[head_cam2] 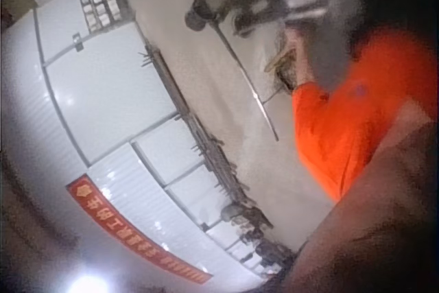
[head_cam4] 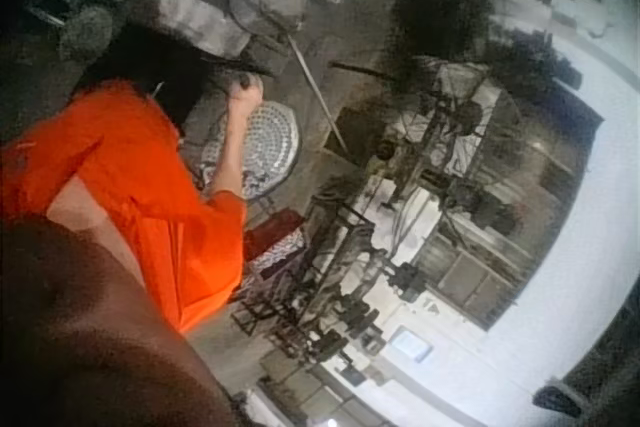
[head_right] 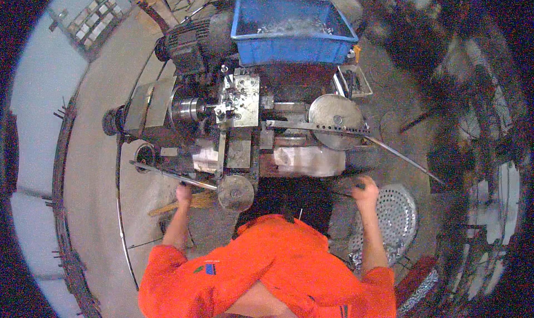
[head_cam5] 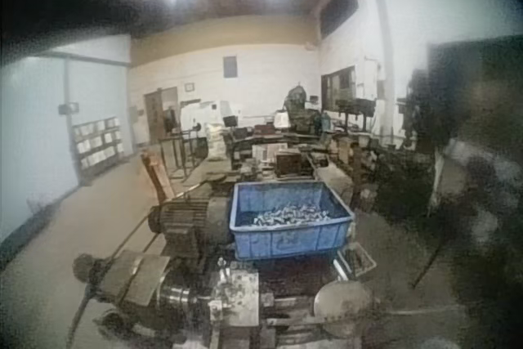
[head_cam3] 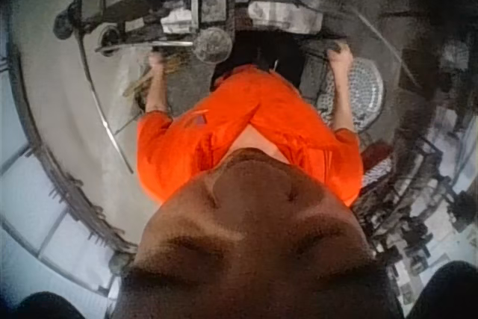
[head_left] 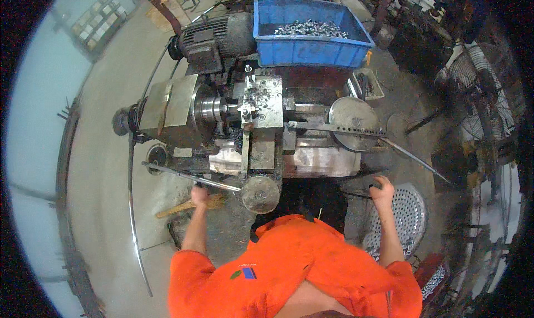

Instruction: The person operates a metal turning machine, repeatedly inserting metal rods into the chuck and using a long metal bar to engage the machine. The person collects the processed metal pieces in a perforated metal tray and places them into a blue bin. The person wears an orange shirt and black pants.

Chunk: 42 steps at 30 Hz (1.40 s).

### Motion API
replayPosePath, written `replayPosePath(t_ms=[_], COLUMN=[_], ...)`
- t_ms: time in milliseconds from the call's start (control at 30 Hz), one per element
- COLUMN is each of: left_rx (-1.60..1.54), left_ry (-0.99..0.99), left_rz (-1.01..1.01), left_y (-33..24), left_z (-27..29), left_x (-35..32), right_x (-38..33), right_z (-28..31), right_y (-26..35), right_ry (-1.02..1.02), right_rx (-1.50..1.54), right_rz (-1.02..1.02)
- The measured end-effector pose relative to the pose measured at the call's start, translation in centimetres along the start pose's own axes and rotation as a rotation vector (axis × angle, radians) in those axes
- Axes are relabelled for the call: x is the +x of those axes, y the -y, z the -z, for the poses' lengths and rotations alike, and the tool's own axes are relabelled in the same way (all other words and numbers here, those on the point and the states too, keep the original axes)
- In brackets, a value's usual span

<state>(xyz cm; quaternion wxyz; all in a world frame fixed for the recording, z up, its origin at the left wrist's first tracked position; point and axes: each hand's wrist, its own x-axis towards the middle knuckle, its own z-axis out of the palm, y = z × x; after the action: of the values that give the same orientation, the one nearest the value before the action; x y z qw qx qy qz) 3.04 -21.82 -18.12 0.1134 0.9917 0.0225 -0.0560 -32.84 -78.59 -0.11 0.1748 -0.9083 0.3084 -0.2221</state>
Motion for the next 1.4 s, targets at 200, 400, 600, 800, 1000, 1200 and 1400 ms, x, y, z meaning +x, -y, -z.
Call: replayPosePath(t_ms=[200,400,600,800,1000,1200,1400], left_rx=[0.322,0.282,-0.226,-0.148,0.354,0.059,0.059], left_ry=[0.341,0.184,0.334,-0.49,-0.256,-0.128,-0.23], left_rz=[-0.243,-0.131,-0.261,-0.049,0.271,0.493,0.589], left_y=[0.1,0.6,3.6,7.6,14.3,19.6,17.1], left_z=[3.0,4.5,15.0,30.6,28.2,30.1,30.6], left_x=[2.0,-1.0,-3.1,-7.8,-10.9,-4.9,-4.7], right_x=[2.9,9.5,15.8,18.6,17.3,17.6,17.5], right_z=[1.1,2.3,-0.9,-8.4,-13.0,-11.9,-11.2], right_y=[3.8,12.1,25.3,38.2,43.6,43.8,43.9], right_ry=[0.007,0.044,0.172,0.256,0.315,0.486,0.521], right_rx=[0.009,0.246,0.478,0.354,0.017,-0.046,-0.05], right_rz=[0.144,0.253,0.564,0.906,0.777,0.781,0.76])
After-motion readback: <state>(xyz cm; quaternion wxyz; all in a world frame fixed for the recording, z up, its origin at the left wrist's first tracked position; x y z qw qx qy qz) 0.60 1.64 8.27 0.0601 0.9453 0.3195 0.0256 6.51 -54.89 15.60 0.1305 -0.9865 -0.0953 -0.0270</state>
